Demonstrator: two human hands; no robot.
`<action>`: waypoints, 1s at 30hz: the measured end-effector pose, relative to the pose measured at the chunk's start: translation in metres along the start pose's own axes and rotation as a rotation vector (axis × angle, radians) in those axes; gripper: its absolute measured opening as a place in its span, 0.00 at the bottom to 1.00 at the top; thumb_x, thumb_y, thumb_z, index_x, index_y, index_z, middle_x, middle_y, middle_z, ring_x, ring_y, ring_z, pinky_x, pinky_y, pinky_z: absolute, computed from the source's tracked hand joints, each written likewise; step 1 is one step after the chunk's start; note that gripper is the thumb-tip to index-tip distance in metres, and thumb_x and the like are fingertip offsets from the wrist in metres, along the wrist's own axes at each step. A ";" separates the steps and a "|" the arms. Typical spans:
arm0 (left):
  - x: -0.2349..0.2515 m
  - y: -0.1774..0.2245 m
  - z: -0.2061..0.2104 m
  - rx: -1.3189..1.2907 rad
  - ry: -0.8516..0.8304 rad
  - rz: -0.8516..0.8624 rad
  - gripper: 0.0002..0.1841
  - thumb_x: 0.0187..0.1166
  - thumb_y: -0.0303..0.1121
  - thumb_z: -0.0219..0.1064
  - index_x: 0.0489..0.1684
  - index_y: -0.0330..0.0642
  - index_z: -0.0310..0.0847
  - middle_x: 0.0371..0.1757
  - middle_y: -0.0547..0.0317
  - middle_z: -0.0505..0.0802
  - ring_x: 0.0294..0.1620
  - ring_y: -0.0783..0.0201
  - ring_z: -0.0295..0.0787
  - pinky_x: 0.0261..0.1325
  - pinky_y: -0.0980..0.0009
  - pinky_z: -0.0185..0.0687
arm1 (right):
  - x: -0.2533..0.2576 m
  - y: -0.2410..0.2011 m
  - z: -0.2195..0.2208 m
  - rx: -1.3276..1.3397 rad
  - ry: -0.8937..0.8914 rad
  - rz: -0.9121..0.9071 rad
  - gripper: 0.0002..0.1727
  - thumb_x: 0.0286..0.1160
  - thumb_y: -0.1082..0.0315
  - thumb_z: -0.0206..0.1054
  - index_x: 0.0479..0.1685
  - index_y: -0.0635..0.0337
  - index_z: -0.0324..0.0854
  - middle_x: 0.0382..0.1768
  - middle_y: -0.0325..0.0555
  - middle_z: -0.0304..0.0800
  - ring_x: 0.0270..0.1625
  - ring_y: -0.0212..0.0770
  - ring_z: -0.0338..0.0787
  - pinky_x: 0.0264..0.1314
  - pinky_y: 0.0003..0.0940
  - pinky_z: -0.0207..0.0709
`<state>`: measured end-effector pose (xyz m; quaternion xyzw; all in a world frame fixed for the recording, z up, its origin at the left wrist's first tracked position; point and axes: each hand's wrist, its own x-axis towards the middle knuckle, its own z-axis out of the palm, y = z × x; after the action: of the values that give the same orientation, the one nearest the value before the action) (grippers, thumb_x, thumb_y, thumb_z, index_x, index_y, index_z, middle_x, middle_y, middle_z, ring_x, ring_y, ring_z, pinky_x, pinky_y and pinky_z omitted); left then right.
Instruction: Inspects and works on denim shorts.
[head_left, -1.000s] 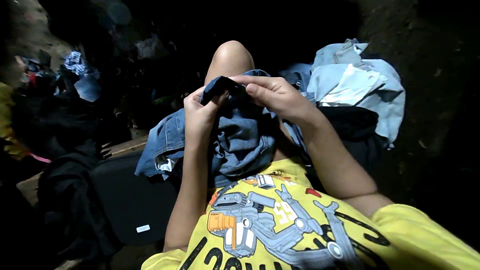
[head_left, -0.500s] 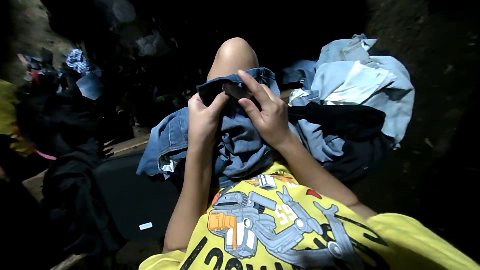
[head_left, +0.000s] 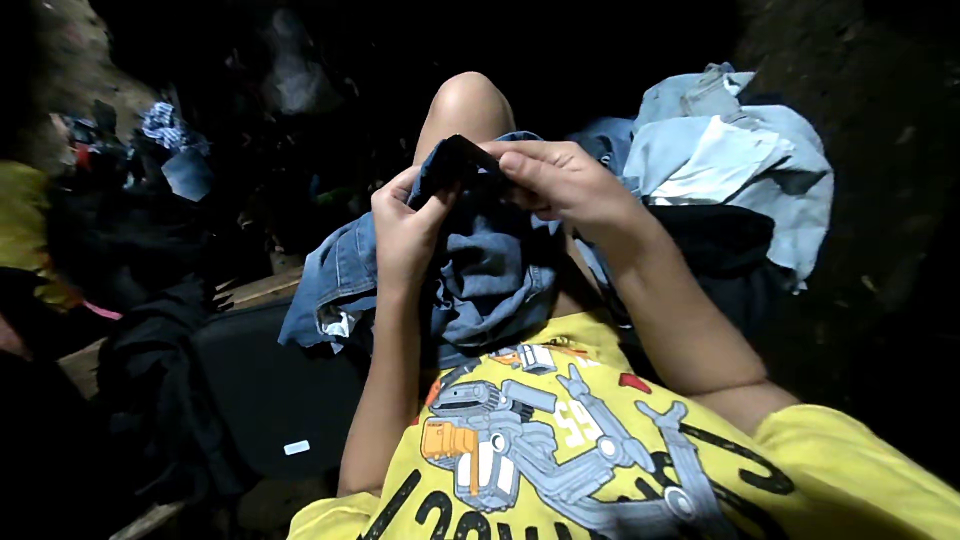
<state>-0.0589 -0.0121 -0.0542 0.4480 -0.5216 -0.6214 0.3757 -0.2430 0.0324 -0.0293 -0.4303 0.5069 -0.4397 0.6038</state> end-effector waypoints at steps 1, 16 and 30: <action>-0.001 0.000 0.001 0.005 0.018 0.007 0.06 0.73 0.21 0.67 0.38 0.42 0.87 0.32 0.75 0.92 0.34 0.83 0.88 0.42 0.81 0.87 | 0.000 -0.001 0.001 -0.013 -0.004 -0.016 0.17 0.91 0.67 0.52 0.65 0.59 0.84 0.25 0.22 0.78 0.20 0.14 0.66 0.20 0.11 0.60; -0.002 0.008 0.004 -0.151 0.064 -0.144 0.08 0.75 0.21 0.66 0.30 0.47 0.83 0.25 0.72 0.92 0.28 0.78 0.90 0.36 0.77 0.90 | -0.019 0.039 0.020 -0.849 0.285 -0.338 0.28 0.88 0.53 0.58 0.82 0.58 0.74 0.41 0.53 0.89 0.36 0.45 0.87 0.37 0.43 0.80; -0.004 0.006 0.000 -0.094 -0.035 -0.081 0.11 0.75 0.17 0.64 0.35 0.47 0.83 0.30 0.77 0.92 0.33 0.83 0.89 0.41 0.81 0.88 | -0.008 0.047 0.012 -0.897 0.310 -0.439 0.28 0.87 0.53 0.60 0.79 0.61 0.78 0.39 0.55 0.90 0.35 0.48 0.87 0.37 0.43 0.80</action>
<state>-0.0572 -0.0098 -0.0476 0.4394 -0.4798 -0.6678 0.3617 -0.2272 0.0522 -0.0714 -0.6728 0.6265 -0.3540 0.1716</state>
